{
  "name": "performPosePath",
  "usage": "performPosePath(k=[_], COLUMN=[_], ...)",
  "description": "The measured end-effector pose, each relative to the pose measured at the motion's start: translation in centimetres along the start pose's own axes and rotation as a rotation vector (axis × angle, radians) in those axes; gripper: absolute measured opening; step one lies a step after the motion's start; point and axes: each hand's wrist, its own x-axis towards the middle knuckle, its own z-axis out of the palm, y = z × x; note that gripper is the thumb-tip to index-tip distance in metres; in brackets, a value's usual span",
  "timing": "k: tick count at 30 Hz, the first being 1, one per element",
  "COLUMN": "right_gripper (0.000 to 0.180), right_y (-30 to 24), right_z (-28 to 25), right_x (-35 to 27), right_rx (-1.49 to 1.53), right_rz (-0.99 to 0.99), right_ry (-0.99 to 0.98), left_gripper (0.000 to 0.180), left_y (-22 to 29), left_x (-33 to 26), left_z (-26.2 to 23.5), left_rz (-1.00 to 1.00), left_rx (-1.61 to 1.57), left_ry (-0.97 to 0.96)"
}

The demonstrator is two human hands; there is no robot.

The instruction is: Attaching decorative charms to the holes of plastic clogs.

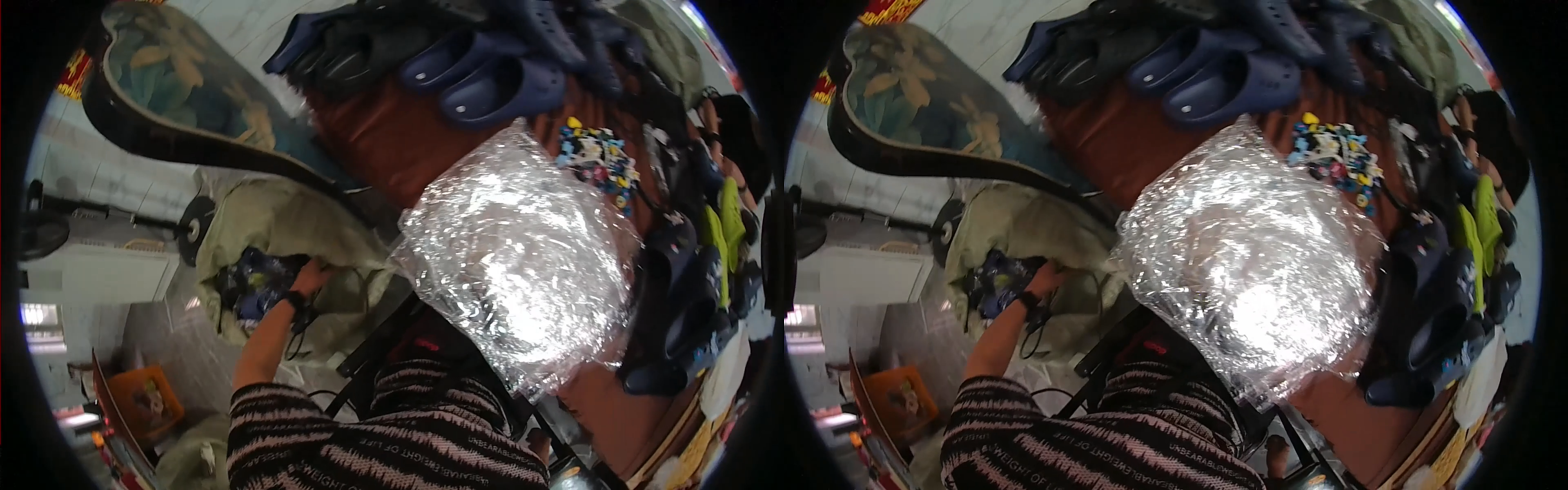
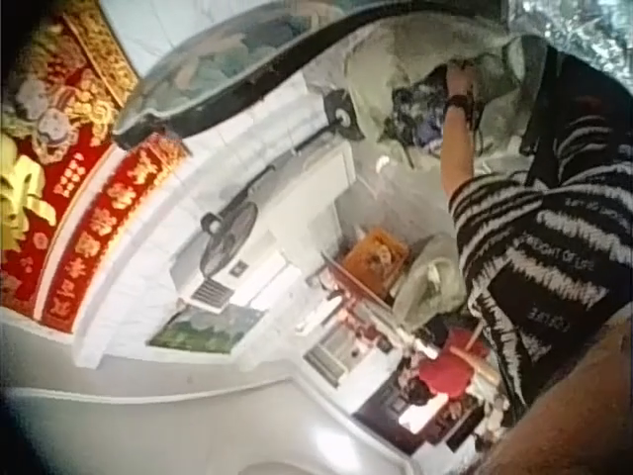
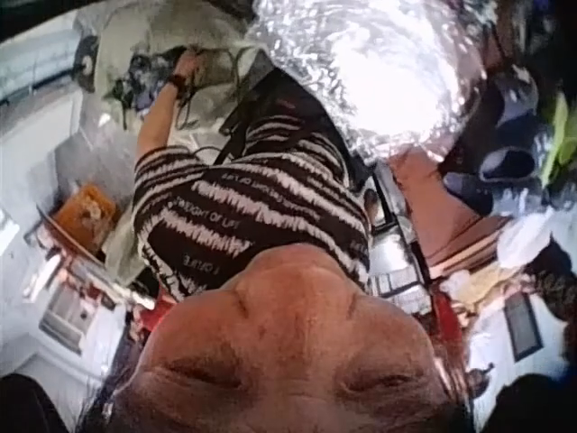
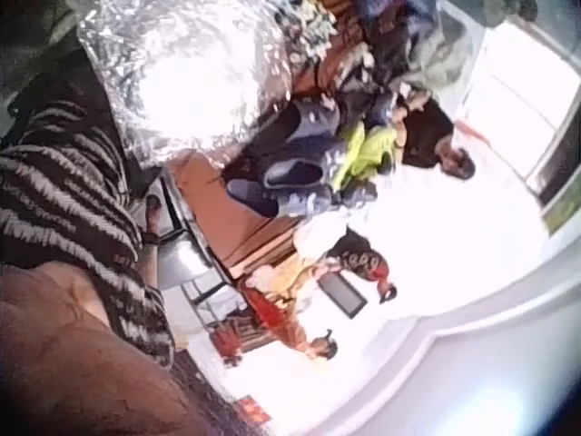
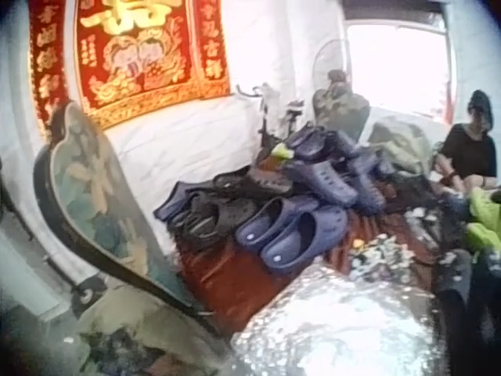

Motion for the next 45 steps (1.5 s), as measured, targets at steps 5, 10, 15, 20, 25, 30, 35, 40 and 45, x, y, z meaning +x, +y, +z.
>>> performPosePath(k=[5, 10, 15, 20, 25, 30, 35, 40, 45], right_gripper=[0.022, 0.026, 0.025, 0.019, 0.020, 0.019, 0.026, 0.022, 0.017], right_y=[-13.8, -25.5, -33.3, -39.4, -42.1, -40.6, -39.6, -37.7, -37.5], right_z=[-13.2, -23.5, -30.9, -33.7, -31.2, -29.6, -26.6, -23.0, -21.9], right_x=[-3.7, -4.2, -2.2, 4.7, 12.0, 17.5, 22.2, 23.1, 23.1], right_rx=[0.434, 0.608, 0.527, 0.276, 0.055, 0.047, -0.068, -0.114, -0.054], right_rz=[-0.074, 0.088, -0.157, -0.324, -0.812, -0.755, -0.745, -0.699, -0.796], right_ry=[-0.162, -0.447, -0.158, -0.008, 0.144, 0.223, 0.220, 0.321, 0.470], left_gripper=[0.040, 0.034, 0.033, 0.034, 0.045, 0.050, 0.053, 0.051, 0.044], left_y=[9.3, 28.2, 43.4, 52.6, 50.7, 52.5, 46.1, 45.5, 46.3], left_x=[-3.7, -4.6, -3.9, 5.6, 18.2, 21.0, 27.4, 29.8, 26.0], left_z=[-10.2, -17.3, -23.8, -25.0, -16.8, -7.8, -9.3, -6.7, -9.3], left_rz=[0.159, 0.390, 0.735, 0.738, 0.543, 0.536, 0.631, 0.585, 0.759], left_rx=[0.427, 0.216, 0.193, 0.156, 0.734, 0.423, 0.288, 0.407, 0.461], left_ry=[-0.036, 0.052, 0.060, -0.006, 0.156, 0.294, 0.390, 0.560, 0.744])
